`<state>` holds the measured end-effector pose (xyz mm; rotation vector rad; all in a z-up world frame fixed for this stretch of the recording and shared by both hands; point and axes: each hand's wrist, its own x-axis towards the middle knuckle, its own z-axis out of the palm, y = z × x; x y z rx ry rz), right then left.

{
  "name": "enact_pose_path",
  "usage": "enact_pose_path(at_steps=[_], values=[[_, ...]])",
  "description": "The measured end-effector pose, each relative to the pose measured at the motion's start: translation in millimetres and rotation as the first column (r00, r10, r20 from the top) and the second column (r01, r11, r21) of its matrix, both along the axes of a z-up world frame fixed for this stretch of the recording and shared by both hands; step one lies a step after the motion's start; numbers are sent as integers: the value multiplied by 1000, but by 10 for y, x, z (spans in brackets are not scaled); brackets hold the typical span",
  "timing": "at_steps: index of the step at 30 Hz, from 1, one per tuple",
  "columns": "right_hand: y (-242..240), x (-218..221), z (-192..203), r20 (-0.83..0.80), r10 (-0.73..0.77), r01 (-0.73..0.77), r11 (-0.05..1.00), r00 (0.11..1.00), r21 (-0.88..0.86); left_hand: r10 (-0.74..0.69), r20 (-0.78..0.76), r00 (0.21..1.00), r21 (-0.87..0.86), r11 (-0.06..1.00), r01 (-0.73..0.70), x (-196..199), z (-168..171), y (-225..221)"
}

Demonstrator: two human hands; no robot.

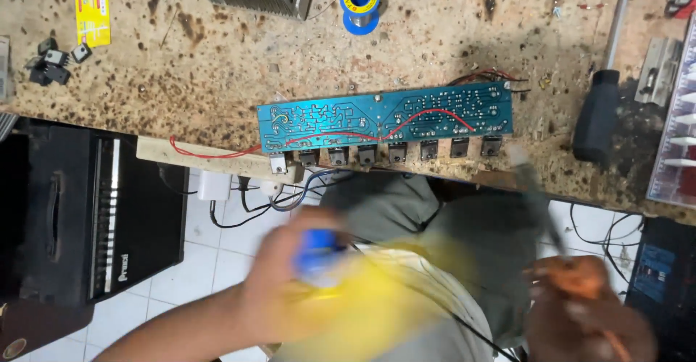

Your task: Using a soldering iron and a desoldering pump to remove solder from components on a printed circuit board.

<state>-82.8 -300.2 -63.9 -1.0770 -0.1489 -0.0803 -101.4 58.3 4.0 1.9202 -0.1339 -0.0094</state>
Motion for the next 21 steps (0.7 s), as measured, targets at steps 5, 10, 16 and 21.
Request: enact_pose_path(at_steps=[5,10,16,21], values=[[-1530,494,-1087,-593,-342,-236,688,729,-687,-367,-156,917,192,899,393,92,118,-421],[-789,93,-66,-482,480,-603,787,733,-132,-508,-470,722,368,631,683,3,-37,-593],[-102,68,362,-131,635,-622,659,762,-422,-459,-476,750,523,538,661,-110,-101,-699],[54,-22,-200,-46,591,-519,665,805,-537,-417,-597,686,443,541,715,-33,-3,-872]])
